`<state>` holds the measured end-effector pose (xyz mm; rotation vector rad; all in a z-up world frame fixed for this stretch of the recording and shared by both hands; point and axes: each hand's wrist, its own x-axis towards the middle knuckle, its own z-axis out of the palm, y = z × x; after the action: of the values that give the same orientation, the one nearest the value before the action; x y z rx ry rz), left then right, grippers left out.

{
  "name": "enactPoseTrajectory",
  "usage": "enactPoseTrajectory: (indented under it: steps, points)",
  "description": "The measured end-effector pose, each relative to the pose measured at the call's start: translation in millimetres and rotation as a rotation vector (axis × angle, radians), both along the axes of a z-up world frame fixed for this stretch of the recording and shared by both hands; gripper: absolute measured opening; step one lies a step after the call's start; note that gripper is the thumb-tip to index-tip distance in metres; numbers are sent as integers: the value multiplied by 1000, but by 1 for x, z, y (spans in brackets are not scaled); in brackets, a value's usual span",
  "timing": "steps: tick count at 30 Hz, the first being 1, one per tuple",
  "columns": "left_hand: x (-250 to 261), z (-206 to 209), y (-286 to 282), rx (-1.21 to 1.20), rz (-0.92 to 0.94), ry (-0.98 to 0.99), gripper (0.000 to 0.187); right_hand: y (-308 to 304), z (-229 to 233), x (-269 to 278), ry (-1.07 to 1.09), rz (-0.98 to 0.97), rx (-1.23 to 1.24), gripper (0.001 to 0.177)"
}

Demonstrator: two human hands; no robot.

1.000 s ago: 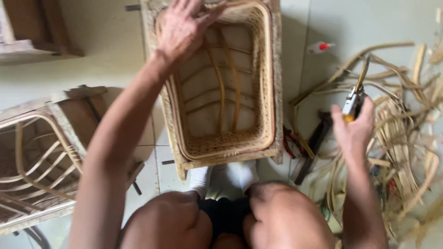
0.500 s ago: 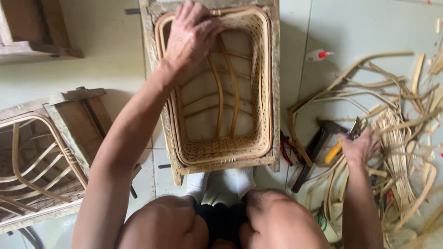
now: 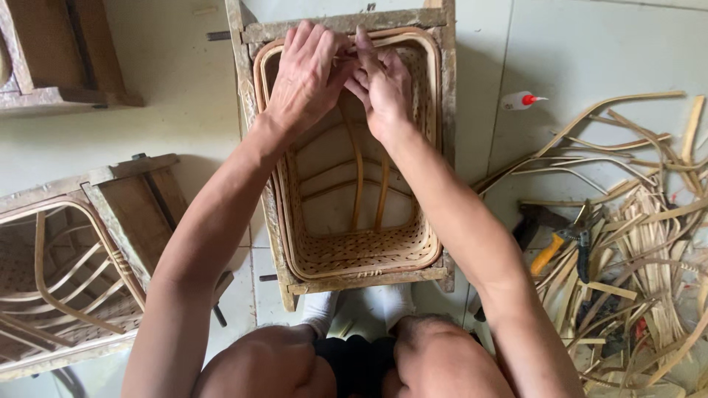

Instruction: The person weaves thin wooden strips into a rectangular basket frame, using a hammer to tap the strips into place and pliers to trim excess material. The person works on the basket's rim and sides, securing the strips with tools.

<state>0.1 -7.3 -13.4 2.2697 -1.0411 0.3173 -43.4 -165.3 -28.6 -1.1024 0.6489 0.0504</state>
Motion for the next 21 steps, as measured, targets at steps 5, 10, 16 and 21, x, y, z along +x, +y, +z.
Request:
enactPoseTrajectory:
  steps: [5, 10, 16, 21]
  points:
    - [0, 8, 3, 13, -21, -2, 33, -1, -26, -7, -115, -62, 105, 40]
    - [-3, 20, 6, 56, -32, -77, 28, -12, -23, -10, -69, -16, 162, 32]
    - [-1, 20, 11, 39, -47, -61, 18, -30, -6, -10, -101, 132, 274, 18]
    - [0, 18, 13, 14, -56, -6, 17, -35, 6, -8, -105, 206, 252, 14]
